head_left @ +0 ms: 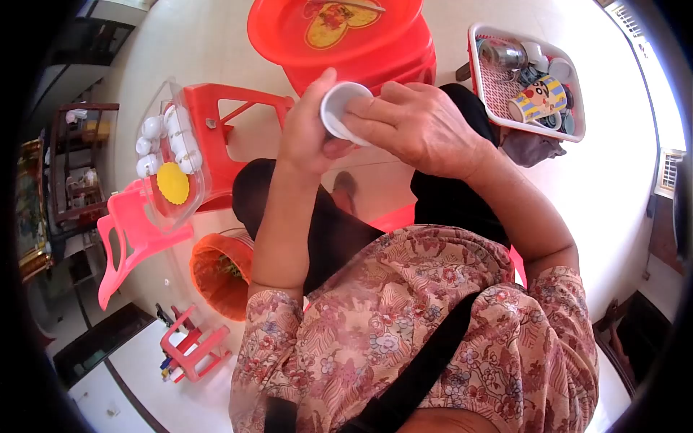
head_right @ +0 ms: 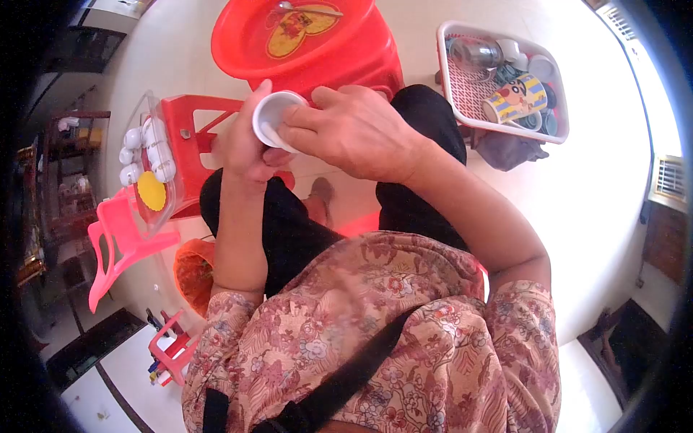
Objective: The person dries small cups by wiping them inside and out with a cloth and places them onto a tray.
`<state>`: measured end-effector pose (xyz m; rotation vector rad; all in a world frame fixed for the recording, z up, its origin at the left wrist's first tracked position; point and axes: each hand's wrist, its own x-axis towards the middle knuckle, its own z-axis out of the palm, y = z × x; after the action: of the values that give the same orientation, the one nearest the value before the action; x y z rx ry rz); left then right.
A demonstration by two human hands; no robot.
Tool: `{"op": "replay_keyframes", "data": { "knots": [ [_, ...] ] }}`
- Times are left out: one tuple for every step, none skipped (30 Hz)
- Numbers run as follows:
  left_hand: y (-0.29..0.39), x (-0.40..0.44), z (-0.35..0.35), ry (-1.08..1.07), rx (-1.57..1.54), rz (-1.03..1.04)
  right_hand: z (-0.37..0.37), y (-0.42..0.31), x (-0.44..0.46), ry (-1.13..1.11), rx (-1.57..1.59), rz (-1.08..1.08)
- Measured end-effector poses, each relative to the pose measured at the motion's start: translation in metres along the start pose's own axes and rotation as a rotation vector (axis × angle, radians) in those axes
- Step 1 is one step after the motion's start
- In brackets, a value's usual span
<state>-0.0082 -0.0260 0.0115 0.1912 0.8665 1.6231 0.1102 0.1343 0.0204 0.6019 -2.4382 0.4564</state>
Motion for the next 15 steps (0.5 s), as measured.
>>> {"op": "replay_keyframes", "data": {
  "knots": [
    [-0.001,0.0,-0.002,-0.009,-0.002,0.017,-0.001,0.002,-0.001,-0.026,-0.022,-0.017],
    [-0.003,0.001,-0.002,-0.019,-0.004,0.032,0.002,0.001,-0.001,0.021,0.029,0.025],
    [-0.004,0.002,-0.001,-0.031,-0.007,0.046,0.007,-0.002,-0.003,0.068,0.078,0.07],
    [-0.006,0.005,0.008,0.058,0.047,0.153,0.011,-0.004,-0.004,0.114,0.123,0.115],
    [-0.008,0.007,0.024,0.149,0.101,0.261,0.013,-0.005,-0.003,0.183,0.228,0.213],
    [-0.013,0.009,0.034,0.242,0.154,0.37,0.017,-0.008,0.0,0.253,0.335,0.312],
    [-0.02,0.01,0.037,0.325,0.323,0.475,0.019,-0.01,0.002,0.324,0.443,0.411],
    [-0.028,0.011,0.036,0.408,0.494,0.58,0.015,-0.013,0.006,0.344,0.581,0.498],
    [-0.034,0.013,0.036,0.492,0.666,0.684,0.015,-0.018,0.006,0.333,0.535,0.49],
    [-0.036,0.018,0.035,0.541,0.77,0.786,0.014,-0.025,0.006,0.32,0.491,0.48],
    [-0.034,0.018,0.031,0.556,0.761,0.767,0.013,-0.032,0.005,0.308,0.446,0.471],
    [-0.031,0.017,0.024,0.569,0.752,0.749,0.008,-0.035,0.004,0.183,0.485,0.478],
    [-0.028,0.016,0.023,0.577,0.744,0.731,0.005,-0.032,0.006,0.152,0.445,0.414],
    [-0.024,0.014,0.031,0.502,0.296,0.633,0.004,-0.026,0.007,0.121,0.405,0.353],
    [-0.021,0.012,0.031,0.443,0.304,0.553,0.002,-0.02,0.007,0.089,0.367,0.293]
  ]
}}
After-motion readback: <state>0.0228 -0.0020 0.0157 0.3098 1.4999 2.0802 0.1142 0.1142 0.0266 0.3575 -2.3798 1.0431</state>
